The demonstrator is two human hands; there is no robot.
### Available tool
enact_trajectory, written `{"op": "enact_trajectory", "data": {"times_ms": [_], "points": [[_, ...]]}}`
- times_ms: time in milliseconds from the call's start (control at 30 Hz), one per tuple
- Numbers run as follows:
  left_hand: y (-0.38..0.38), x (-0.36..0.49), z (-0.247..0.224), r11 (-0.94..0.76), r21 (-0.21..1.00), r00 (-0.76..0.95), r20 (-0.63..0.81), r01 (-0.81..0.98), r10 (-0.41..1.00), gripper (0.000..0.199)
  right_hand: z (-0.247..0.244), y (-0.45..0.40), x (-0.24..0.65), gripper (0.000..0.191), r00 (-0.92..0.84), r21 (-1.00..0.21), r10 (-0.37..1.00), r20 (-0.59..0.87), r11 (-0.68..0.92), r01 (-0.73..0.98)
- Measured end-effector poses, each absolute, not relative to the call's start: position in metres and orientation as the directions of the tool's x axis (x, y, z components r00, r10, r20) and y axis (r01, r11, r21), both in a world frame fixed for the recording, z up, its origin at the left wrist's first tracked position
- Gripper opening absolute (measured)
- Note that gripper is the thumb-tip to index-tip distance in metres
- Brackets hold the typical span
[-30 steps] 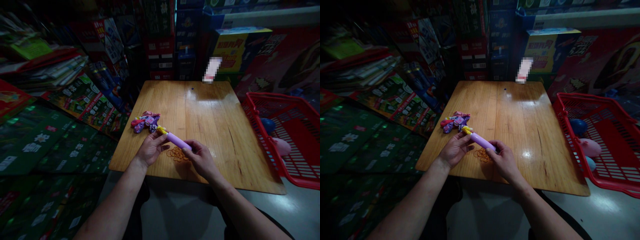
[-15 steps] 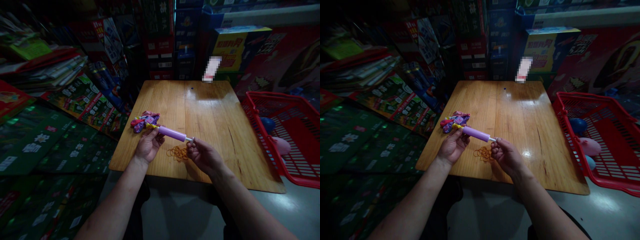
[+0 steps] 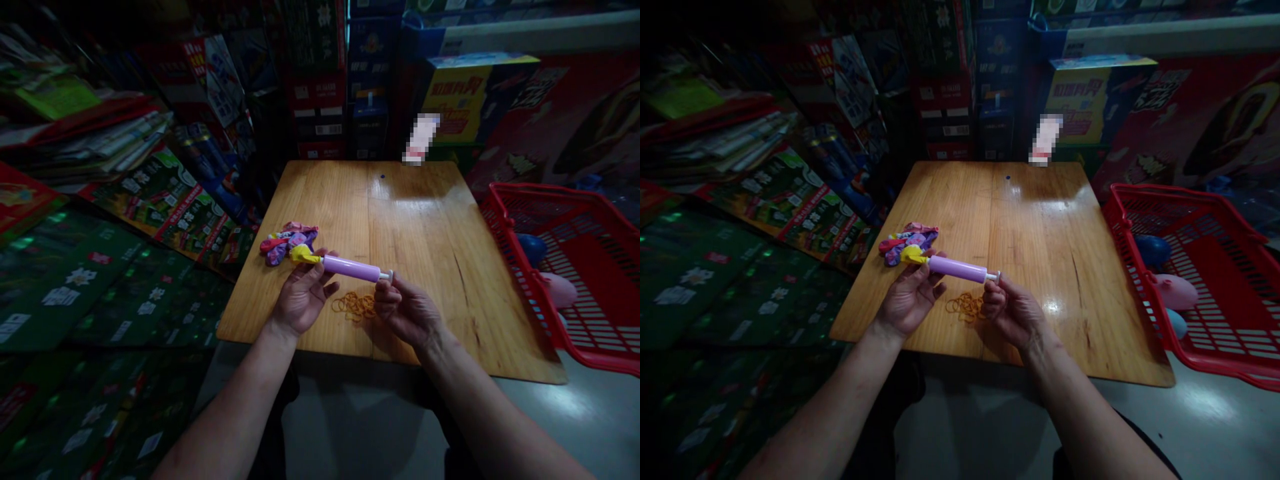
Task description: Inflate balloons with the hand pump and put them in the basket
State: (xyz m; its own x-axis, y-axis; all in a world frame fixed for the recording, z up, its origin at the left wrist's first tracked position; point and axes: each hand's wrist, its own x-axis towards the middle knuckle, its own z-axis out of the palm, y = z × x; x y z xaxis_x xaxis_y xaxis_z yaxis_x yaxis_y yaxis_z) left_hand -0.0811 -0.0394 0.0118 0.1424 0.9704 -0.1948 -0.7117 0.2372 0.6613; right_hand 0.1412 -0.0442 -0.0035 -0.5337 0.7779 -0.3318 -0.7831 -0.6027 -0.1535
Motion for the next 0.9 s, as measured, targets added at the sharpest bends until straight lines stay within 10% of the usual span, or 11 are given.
{"op": "enact_trajectory", "data": {"times_ms": [433,900], "points": [[-0.024,-0.095,0.016,0.104,0.644,-0.028,-0.192,-0.758,0.981,0.023,0.02,-0.032,0.16,0.006,-0.277,-0.372,0.911,-0.307,-0.382,-0.846],[-0.04,-0.074,0.009,0.215,0.6,0.089,-0.233,-0.771,0.969,0.024,0.012,-0.042,0.133,0.01,-0.343,-0.349,0.896,-0.281,-0.428,-0.834]]}}
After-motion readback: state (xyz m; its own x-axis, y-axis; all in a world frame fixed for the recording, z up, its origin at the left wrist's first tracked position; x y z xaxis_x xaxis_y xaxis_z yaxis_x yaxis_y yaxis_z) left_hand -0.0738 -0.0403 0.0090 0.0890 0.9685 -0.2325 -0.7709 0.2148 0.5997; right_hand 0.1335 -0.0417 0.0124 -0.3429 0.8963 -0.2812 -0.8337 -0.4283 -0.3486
